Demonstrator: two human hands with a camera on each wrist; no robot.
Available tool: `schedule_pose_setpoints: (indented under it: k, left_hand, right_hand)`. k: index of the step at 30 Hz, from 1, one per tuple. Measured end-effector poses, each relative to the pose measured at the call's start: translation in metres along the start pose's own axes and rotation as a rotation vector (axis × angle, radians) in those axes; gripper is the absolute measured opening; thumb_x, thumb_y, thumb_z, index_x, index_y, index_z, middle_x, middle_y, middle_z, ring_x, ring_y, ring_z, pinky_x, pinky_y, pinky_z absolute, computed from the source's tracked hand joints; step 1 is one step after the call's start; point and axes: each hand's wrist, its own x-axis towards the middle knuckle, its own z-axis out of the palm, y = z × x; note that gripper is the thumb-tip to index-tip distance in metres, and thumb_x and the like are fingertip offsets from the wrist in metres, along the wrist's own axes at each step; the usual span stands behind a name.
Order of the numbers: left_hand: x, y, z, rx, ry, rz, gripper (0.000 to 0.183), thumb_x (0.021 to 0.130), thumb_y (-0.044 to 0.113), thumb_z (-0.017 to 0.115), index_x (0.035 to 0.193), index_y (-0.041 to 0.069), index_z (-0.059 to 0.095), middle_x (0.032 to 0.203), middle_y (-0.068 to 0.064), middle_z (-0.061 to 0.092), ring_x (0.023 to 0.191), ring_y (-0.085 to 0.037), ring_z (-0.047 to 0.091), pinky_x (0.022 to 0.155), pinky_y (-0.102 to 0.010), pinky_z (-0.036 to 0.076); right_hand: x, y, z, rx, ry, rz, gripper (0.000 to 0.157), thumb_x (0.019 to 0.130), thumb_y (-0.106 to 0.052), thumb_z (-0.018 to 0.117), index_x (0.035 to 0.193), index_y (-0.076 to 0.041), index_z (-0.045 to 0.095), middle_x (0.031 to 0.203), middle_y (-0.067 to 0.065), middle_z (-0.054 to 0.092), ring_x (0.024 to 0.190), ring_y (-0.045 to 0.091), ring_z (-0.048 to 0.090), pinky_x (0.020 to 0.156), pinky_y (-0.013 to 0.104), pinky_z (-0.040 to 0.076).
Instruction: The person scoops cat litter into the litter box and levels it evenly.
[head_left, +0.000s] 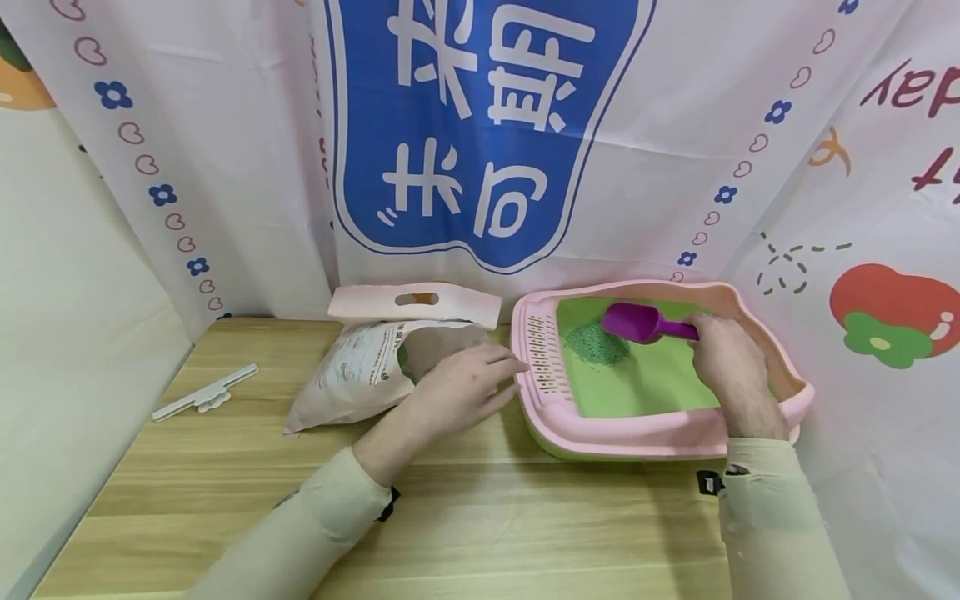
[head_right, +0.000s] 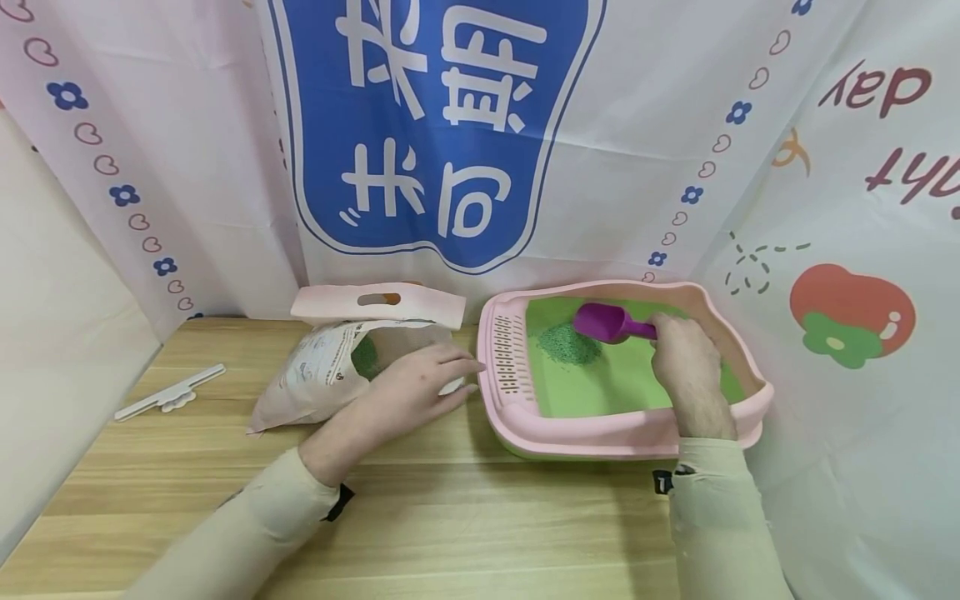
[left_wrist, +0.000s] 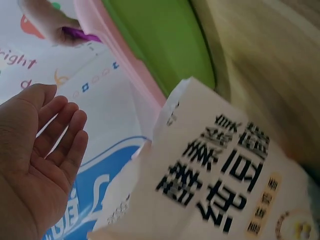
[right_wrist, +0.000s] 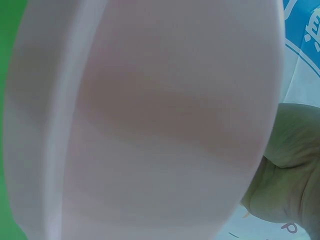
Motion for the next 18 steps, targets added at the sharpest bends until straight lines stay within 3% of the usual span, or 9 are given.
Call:
schedule_pose_setpoints:
  k: [4,10,15,18]
  left_hand:
    - [0.007,0.008,0.014,0.022,-0.076,0.045,0.038,0.106,0.037,0.063,0.140,0.020,0.066,0.138,0.002,0.071,0.129,-0.017,0.066,0.115,-0.039,0.054]
    - [0.014,0.017,0.036,0.017,-0.133,0.123,0.042,0.107,0.041,0.059,0.144,0.020,0.063,0.144,0.002,0.068,0.135,-0.016,0.063,0.119,-0.036,0.051]
    - [0.015,0.018,0.054,0.007,-0.203,0.118,0.051,0.107,0.049,0.056,0.151,0.023,0.058,0.155,0.004,0.061,0.147,-0.014,0.054,0.126,-0.035,0.044]
    - [0.015,0.018,0.061,-0.010,-0.221,0.096,0.051,0.107,0.052,0.055,0.151,0.025,0.058,0.156,0.005,0.060,0.148,-0.013,0.053,0.126,-0.034,0.044]
  right_hand:
    - [0.000,0.000,0.002,0.003,0.003,0.002,0.027,0.099,-0.005,0.066,0.126,-0.012,0.069,0.114,0.025,0.074,0.100,0.050,0.070,0.069,0.067,0.055]
    - [0.000,-0.001,0.006,0.018,-0.005,0.013,0.025,0.101,-0.008,0.064,0.125,-0.011,0.069,0.113,0.024,0.074,0.100,0.048,0.069,0.072,0.066,0.054]
    - [-0.001,-0.003,0.009,0.031,-0.018,0.020,0.024,0.102,-0.010,0.063,0.125,-0.010,0.068,0.114,0.024,0.074,0.102,0.047,0.069,0.076,0.067,0.054]
    - [-0.001,-0.005,0.012,0.047,-0.041,0.029,0.024,0.104,-0.013,0.061,0.127,-0.011,0.067,0.115,0.024,0.074,0.101,0.045,0.069,0.074,0.064,0.054]
